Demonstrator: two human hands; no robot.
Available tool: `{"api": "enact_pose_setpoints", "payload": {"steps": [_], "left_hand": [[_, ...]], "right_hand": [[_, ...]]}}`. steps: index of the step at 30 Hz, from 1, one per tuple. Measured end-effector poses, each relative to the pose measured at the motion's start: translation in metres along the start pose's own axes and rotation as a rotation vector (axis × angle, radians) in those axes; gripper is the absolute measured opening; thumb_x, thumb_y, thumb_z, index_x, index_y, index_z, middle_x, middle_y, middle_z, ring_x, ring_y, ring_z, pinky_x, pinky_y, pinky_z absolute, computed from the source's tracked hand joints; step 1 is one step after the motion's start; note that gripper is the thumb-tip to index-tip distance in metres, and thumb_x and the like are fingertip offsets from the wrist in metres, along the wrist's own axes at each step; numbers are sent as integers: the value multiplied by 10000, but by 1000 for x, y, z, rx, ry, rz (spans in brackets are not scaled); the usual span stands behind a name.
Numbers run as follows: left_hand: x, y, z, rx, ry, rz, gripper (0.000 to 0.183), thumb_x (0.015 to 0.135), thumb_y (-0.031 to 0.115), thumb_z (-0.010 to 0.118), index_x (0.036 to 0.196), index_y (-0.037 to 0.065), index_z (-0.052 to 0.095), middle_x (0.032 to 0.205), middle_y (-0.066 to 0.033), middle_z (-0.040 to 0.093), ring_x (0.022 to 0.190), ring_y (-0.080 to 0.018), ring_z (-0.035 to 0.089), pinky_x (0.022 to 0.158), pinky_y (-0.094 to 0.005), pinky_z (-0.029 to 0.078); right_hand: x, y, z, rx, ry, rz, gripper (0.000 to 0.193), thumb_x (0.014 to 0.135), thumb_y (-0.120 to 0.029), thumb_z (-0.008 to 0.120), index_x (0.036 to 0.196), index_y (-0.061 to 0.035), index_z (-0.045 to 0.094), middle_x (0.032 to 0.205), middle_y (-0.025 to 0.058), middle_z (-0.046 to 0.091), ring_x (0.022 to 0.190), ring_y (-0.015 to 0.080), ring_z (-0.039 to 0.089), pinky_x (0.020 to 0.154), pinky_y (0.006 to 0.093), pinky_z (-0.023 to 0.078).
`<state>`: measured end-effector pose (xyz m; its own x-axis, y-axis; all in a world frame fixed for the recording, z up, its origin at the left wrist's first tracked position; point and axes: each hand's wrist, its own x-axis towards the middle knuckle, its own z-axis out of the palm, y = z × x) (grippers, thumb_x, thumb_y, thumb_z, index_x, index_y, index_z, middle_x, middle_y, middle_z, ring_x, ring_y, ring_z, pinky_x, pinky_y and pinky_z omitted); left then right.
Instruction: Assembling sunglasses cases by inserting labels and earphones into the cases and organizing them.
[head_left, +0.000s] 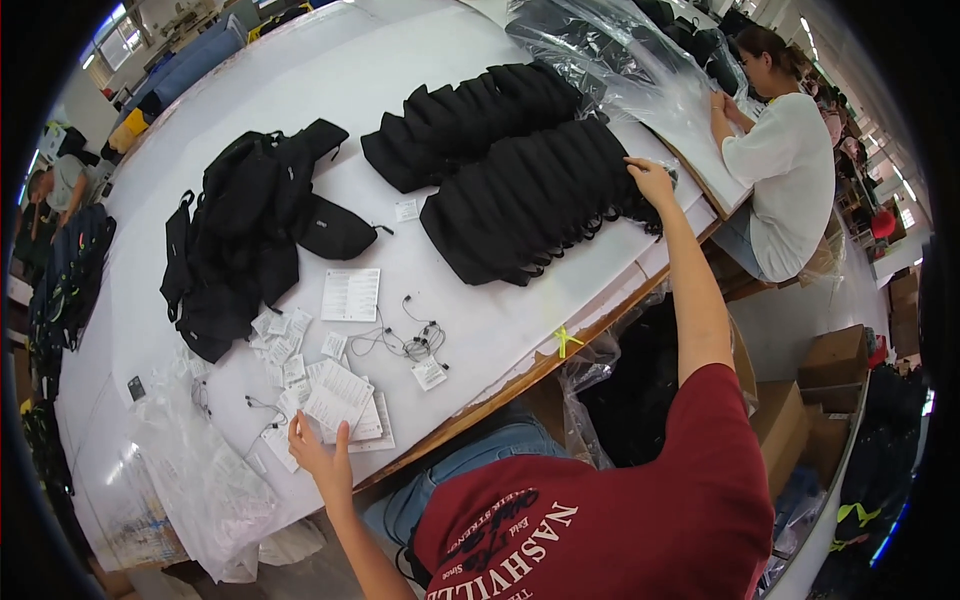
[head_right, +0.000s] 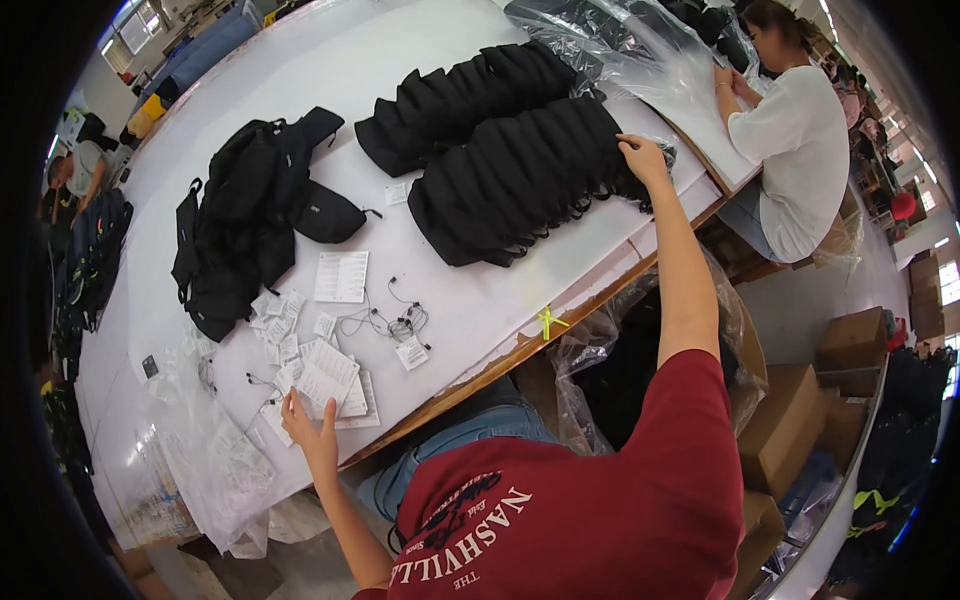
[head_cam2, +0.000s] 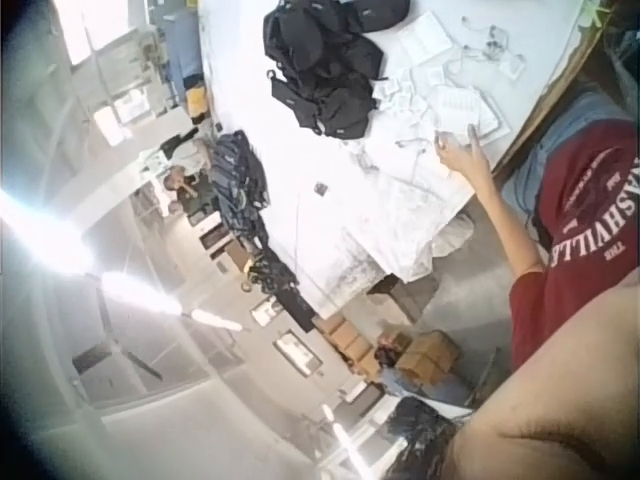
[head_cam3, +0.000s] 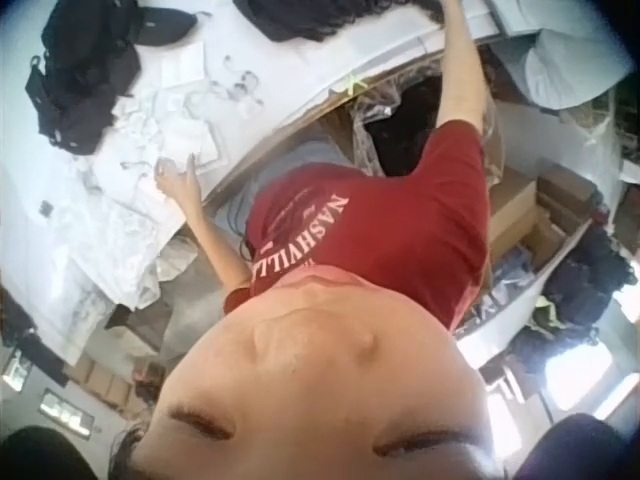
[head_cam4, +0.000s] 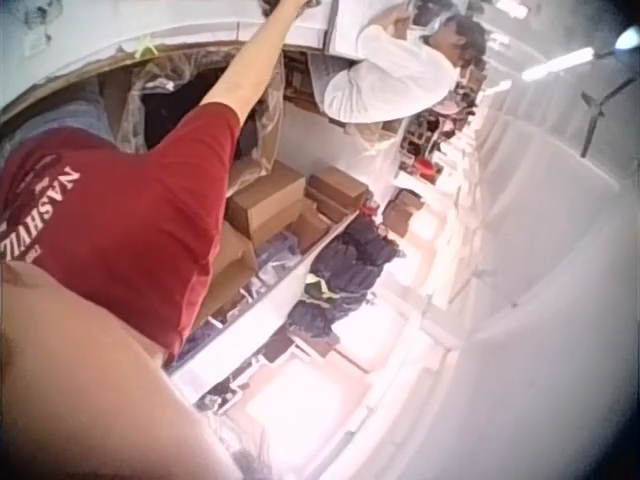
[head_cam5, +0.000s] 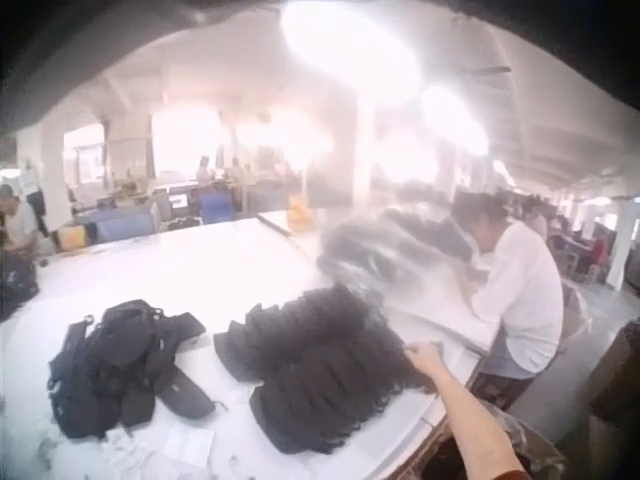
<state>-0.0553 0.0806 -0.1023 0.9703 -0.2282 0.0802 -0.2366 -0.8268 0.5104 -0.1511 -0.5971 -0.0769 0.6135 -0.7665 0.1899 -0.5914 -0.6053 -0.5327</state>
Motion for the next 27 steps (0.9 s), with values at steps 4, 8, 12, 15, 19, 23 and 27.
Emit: {"api": "enact_pose_setpoints", "payload": {"steps": [4,8,12,15,19,23,27], "left_hand": [[-2,-2,10,48,52,30,602,799,336,674,1243,-20,478,1280,-201,411,1163,-386,361,991,-464,287],[1,3,15,17,129,26,466,794,287,679,1152,8,569,1176,-141,507,1113,-333,412,969,-435,312],[4,10,13,-49,191,-4,380,773,230,693,1069,15,590,1121,-111,535,1073,-307,434,935,-418,328],[4,10,7,-158,197,-62,301,762,198,696,982,23,588,1091,-107,544,1059,-303,427,911,-407,329],[-1,3,0,-513,157,-259,282,784,190,693,957,-4,582,861,-72,598,809,-204,522,747,-315,403],[-13,2,-2,-785,185,-253,333,802,165,684,1072,-9,595,858,-63,635,767,-115,536,688,-260,420],[-25,18,-13,-1152,131,-320,384,813,123,669,1147,-27,554,1010,-68,624,896,-136,575,791,-251,440]], "right_hand": [[-19,-43,1,-325,370,-369,311,846,-234,567,1136,-133,617,961,145,640,893,292,610,845,357,457],[-114,-154,27,417,-248,-319,222,838,-87,607,1057,-73,633,860,55,624,689,108,554,647,222,455],[-206,-219,85,417,-461,-533,112,827,-90,623,924,-74,676,780,25,603,636,90,522,581,218,423],[-231,-262,120,428,-519,-533,90,807,-116,638,888,-92,670,761,29,577,608,127,510,566,251,416],[-244,-304,144,153,-578,-579,85,784,-173,642,854,-126,630,808,25,558,704,196,578,619,328,463],[-249,-295,174,84,-566,-635,101,786,-170,641,826,-90,593,807,42,545,695,229,554,633,341,451],[-251,-300,161,17,-620,-621,118,782,-183,651,847,-94,608,825,52,577,760,233,587,669,347,467]]}}
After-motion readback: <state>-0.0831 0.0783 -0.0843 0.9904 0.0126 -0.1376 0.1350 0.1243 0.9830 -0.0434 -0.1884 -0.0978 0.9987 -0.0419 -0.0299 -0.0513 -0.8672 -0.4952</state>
